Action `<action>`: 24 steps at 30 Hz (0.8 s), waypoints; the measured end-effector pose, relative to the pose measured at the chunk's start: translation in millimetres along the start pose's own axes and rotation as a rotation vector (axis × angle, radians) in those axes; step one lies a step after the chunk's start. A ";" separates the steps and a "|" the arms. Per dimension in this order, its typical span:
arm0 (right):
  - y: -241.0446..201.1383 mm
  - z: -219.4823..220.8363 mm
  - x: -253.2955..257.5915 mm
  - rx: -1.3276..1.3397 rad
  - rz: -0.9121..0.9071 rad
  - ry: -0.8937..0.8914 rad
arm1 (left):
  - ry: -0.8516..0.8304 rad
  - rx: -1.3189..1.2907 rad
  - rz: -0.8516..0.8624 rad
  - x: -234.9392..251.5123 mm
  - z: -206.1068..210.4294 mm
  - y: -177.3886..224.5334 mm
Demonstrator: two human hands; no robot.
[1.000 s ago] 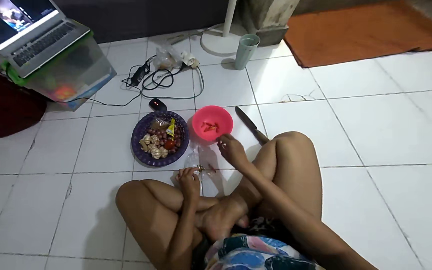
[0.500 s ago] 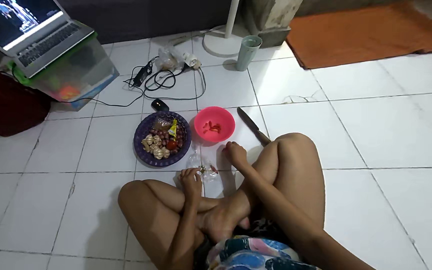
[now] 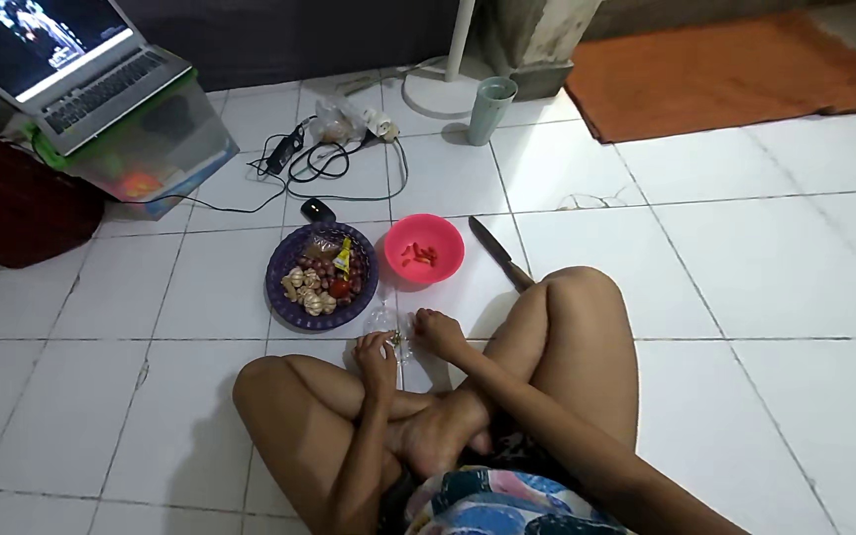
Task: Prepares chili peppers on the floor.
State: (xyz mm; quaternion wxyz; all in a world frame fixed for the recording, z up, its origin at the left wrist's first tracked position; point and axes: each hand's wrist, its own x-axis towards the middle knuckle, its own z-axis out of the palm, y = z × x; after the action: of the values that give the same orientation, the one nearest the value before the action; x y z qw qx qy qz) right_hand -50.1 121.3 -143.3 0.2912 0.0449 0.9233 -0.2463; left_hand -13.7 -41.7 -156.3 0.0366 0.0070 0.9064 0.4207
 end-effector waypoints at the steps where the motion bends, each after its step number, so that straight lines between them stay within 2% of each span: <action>1: -0.1 0.3 -0.3 -0.009 0.006 -0.008 | 0.013 -0.008 0.002 -0.4 0.3 0.1; 7: 2.3 -5.0 -5.1 -0.011 0.091 -0.005 | 0.143 -0.046 -0.041 -2.2 -3.0 4.3; 11: 13.7 -8.6 -6.7 0.217 0.111 0.140 | 0.036 -0.163 -0.196 -1.4 -12.6 12.0; 15: 19.7 0.4 -10.2 0.565 -0.108 0.370 | -0.081 -0.436 -0.184 1.2 -14.1 8.2; 18: 18.4 8.2 -12.8 0.790 -0.219 0.357 | -0.109 -0.563 -0.143 -0.2 -8.9 4.1; 20: 18.2 9.8 -12.5 0.854 -0.258 0.292 | -0.069 -0.496 -0.083 -1.6 -7.3 4.3; 24: 21.2 12.4 -10.4 0.826 -0.313 0.194 | 0.076 -0.088 0.018 -5.1 -3.8 4.4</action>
State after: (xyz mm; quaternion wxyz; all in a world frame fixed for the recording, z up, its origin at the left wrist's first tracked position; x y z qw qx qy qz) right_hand -30.3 134.5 -155.4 0.1204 0.0398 0.7662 -0.6299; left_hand -9.0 -42.0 -150.2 -0.0015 -0.0023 0.8876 0.4606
